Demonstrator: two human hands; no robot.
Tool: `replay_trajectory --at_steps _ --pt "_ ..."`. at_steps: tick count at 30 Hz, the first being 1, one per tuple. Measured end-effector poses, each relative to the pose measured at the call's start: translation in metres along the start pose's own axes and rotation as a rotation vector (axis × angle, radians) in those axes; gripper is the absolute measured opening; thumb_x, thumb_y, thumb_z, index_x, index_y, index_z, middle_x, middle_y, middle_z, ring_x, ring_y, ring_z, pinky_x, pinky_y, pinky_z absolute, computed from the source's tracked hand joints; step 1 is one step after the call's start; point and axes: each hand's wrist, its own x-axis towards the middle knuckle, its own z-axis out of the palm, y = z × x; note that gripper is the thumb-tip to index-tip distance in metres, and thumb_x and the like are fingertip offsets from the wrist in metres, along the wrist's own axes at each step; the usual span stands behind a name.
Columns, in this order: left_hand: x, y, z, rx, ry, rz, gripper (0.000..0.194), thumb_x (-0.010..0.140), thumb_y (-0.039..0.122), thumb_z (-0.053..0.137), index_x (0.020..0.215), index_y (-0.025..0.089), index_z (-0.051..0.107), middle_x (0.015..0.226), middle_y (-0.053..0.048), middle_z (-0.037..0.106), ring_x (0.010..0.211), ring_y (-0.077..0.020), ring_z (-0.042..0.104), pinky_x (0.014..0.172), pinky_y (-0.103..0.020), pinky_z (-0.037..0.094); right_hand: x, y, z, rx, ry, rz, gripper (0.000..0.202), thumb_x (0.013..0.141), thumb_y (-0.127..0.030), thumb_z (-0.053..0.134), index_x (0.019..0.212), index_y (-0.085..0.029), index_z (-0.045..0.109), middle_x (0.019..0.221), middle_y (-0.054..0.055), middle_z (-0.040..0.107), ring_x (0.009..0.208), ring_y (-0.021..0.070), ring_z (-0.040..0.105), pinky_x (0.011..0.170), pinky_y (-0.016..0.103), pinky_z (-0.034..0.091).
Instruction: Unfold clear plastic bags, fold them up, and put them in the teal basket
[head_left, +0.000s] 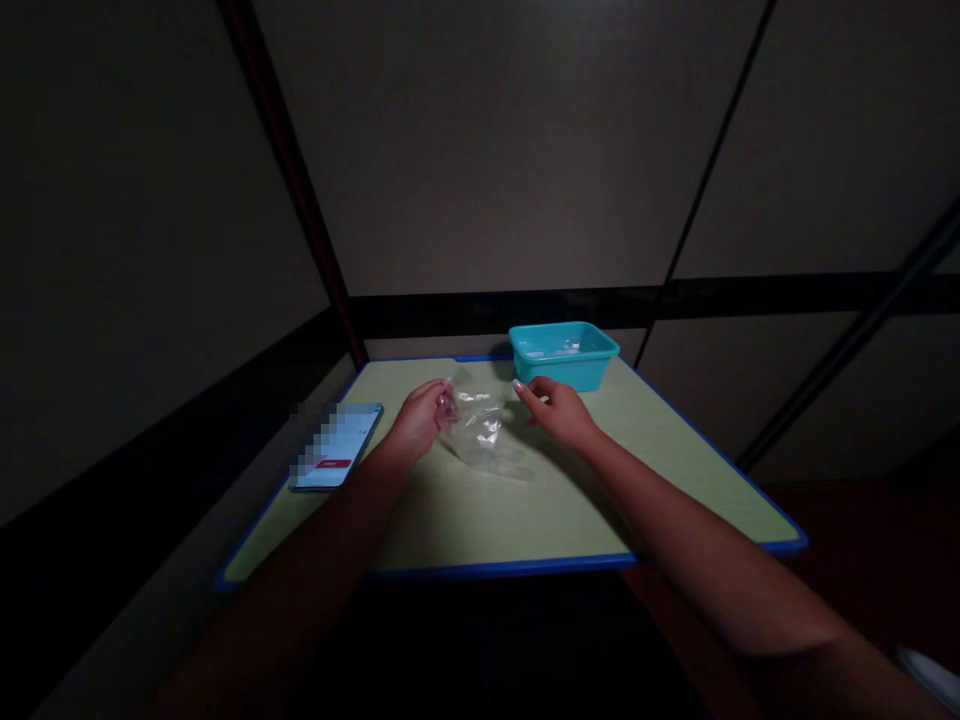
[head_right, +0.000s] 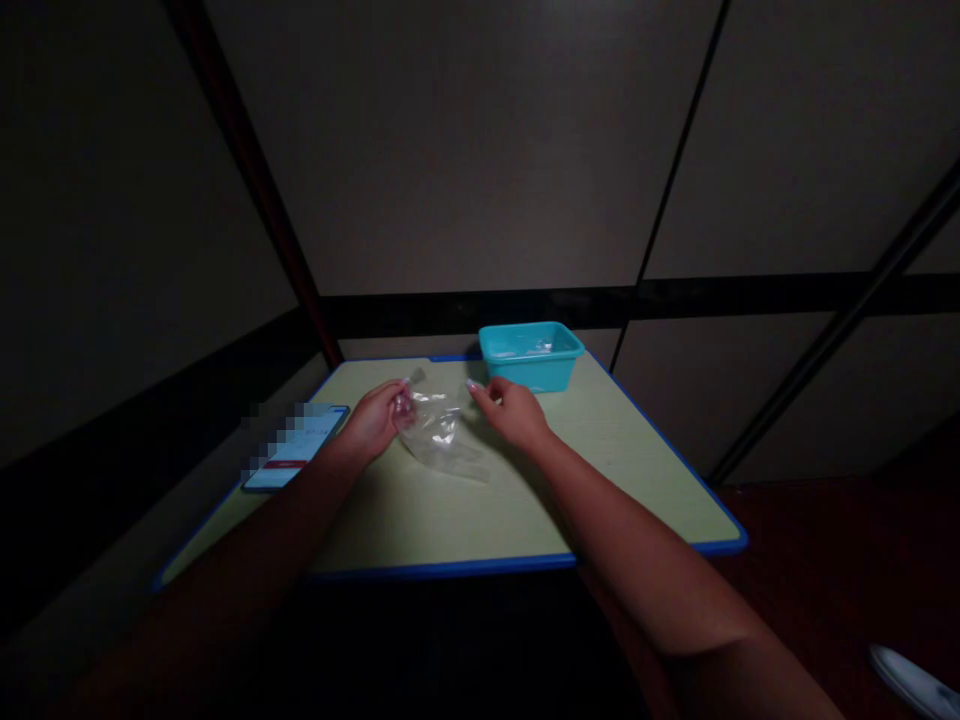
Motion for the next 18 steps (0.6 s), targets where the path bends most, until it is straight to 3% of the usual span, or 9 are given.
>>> replay_trajectory --at_steps 3,6,9,12,15,18 --pt "-0.007 -0.005 0.009 0.141 -0.102 0.073 0.016 0.072 0.025 0.062 0.061 0.016 0.053 0.052 0.004 0.051 0.045 -0.0083 0.047 0.046 -0.020 0.038 -0.002 -0.006 0.006 0.139 0.049 -0.164 0.047 0.071 -0.056 0.060 0.099 -0.018 0.054 0.098 0.006 0.062 0.076 0.0165 0.058 0.063 0.027 0.043" --pt "-0.011 -0.010 0.015 0.265 -0.218 0.184 0.020 0.074 0.032 0.061 0.064 0.017 0.052 0.053 0.004 0.052 0.049 -0.0087 0.049 0.051 -0.020 0.040 -0.005 -0.014 0.014 0.153 -0.081 -0.318 0.038 0.067 -0.048 0.066 0.086 -0.017 0.055 0.088 0.004 0.061 0.079 0.0164 0.055 0.066 0.026 0.041" --pt "-0.012 -0.013 0.017 0.296 -0.299 0.213 0.018 0.068 0.027 0.068 0.077 0.018 0.055 0.068 0.003 0.059 0.065 -0.0109 0.057 0.064 -0.021 0.043 -0.007 -0.016 0.021 0.131 -0.116 -0.260 0.030 0.077 -0.044 0.056 0.064 -0.017 0.049 0.061 -0.002 0.053 0.060 0.0121 0.048 0.055 0.023 0.035" --pt "-0.011 -0.015 0.015 0.331 -0.370 0.150 0.035 0.059 0.017 0.072 0.090 0.017 0.056 0.084 0.000 0.064 0.080 -0.0145 0.060 0.074 -0.025 0.044 -0.007 -0.014 0.023 0.203 -0.065 -0.230 0.031 0.078 -0.044 0.054 0.063 -0.018 0.047 0.055 -0.004 0.046 0.053 0.0098 0.041 0.049 0.022 0.029" --pt "-0.007 -0.014 0.007 0.364 -0.374 0.081 0.036 0.059 0.014 0.069 0.093 0.016 0.059 0.084 -0.001 0.065 0.078 -0.0156 0.061 0.072 -0.026 0.045 -0.005 -0.014 0.016 0.309 -0.035 -0.216 0.034 0.076 -0.049 0.055 0.063 -0.018 0.048 0.053 -0.005 0.042 0.049 0.0086 0.038 0.046 0.021 0.027" --pt "-0.001 -0.010 -0.006 0.425 -0.367 -0.009 0.023 0.061 0.015 0.068 0.084 0.015 0.063 0.077 -0.002 0.066 0.070 -0.0150 0.062 0.066 -0.024 0.045 -0.001 -0.012 0.005 0.382 -0.031 -0.130 0.039 0.075 -0.056 0.054 0.065 -0.018 0.051 0.047 -0.006 0.040 0.042 0.0079 0.035 0.042 0.021 0.025"
